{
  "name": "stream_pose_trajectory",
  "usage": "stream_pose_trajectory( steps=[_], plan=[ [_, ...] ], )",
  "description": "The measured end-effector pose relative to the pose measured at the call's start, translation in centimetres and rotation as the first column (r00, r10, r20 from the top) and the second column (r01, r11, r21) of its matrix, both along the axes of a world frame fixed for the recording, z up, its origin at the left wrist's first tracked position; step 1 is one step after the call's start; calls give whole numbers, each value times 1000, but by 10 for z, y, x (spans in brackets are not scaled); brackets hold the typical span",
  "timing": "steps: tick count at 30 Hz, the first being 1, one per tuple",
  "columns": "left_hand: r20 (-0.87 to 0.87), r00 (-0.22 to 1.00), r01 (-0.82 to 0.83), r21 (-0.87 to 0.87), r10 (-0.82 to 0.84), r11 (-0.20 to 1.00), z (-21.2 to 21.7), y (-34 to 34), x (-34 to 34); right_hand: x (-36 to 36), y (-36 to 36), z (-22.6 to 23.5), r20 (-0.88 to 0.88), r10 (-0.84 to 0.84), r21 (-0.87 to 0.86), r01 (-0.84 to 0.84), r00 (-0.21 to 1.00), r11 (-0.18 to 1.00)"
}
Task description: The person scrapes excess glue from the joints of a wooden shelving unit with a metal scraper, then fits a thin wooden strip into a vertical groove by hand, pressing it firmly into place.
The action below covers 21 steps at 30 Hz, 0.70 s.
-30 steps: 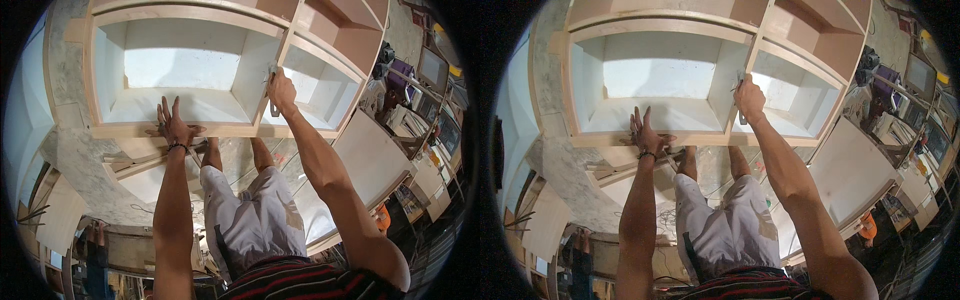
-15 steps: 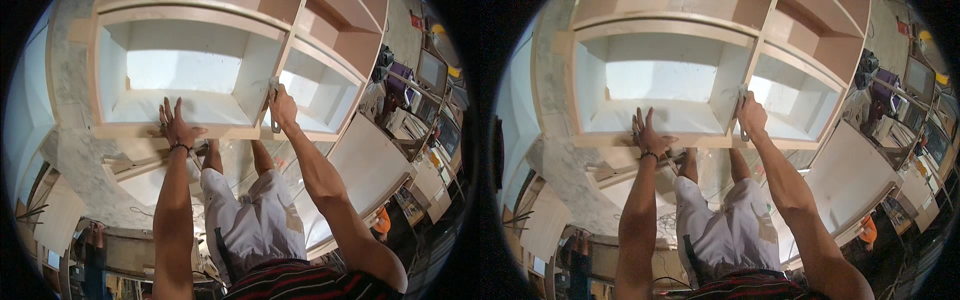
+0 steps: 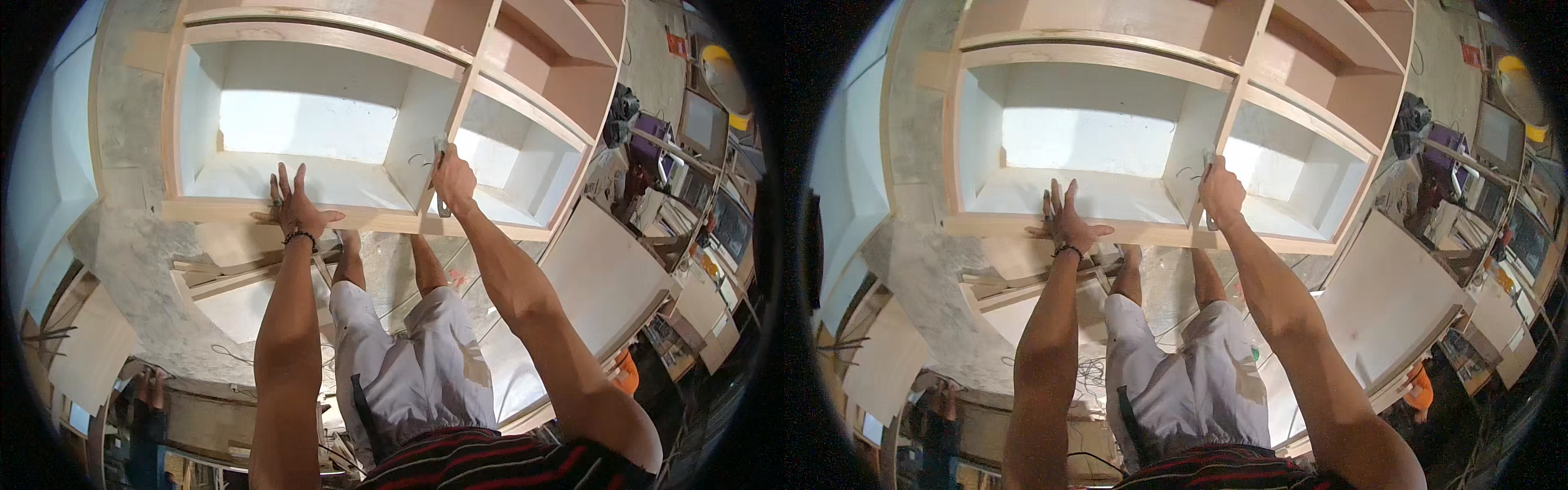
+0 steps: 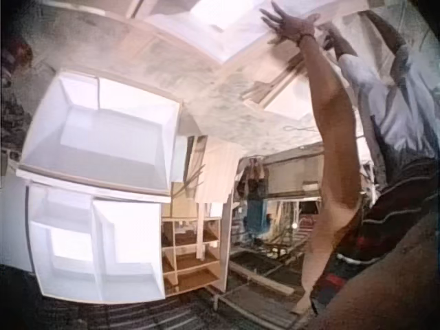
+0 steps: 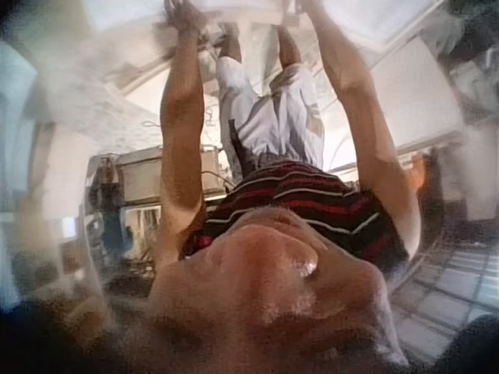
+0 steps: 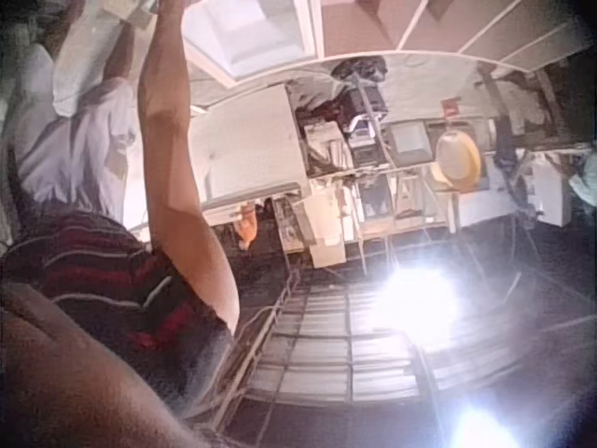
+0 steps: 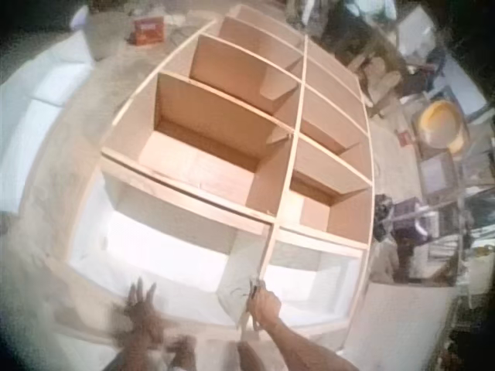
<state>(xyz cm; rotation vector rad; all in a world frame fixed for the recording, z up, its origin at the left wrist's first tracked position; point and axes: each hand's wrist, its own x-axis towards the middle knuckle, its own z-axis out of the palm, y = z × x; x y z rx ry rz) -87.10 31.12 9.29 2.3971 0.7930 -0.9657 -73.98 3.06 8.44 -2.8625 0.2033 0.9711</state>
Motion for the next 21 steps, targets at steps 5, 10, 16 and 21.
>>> stream_pose_trajectory(
  steps=[5, 10, 16, 21],
  plan=[
    [82, 996, -35, -13, 36, 999, -2, 6, -4, -8, -5, 8, -11, -13, -21, 13, 1000, 1000],
    [115, 993, -15, -3, 15, 1000, -10, 5, -5, -18, -2, 2, -17, 11, -2, -11, 1000, 1000],
    [31, 999, -6, -9, 6, 1000, -2, 1, -4, -22, -11, 2, 21, 21, 7, -21, 1000, 1000],
    [67, 998, -10, -2, 10, 1000, -3, 2, -9, -37, -16, 8, 14, 129, 29, -129, 992, 991]
  ],
)
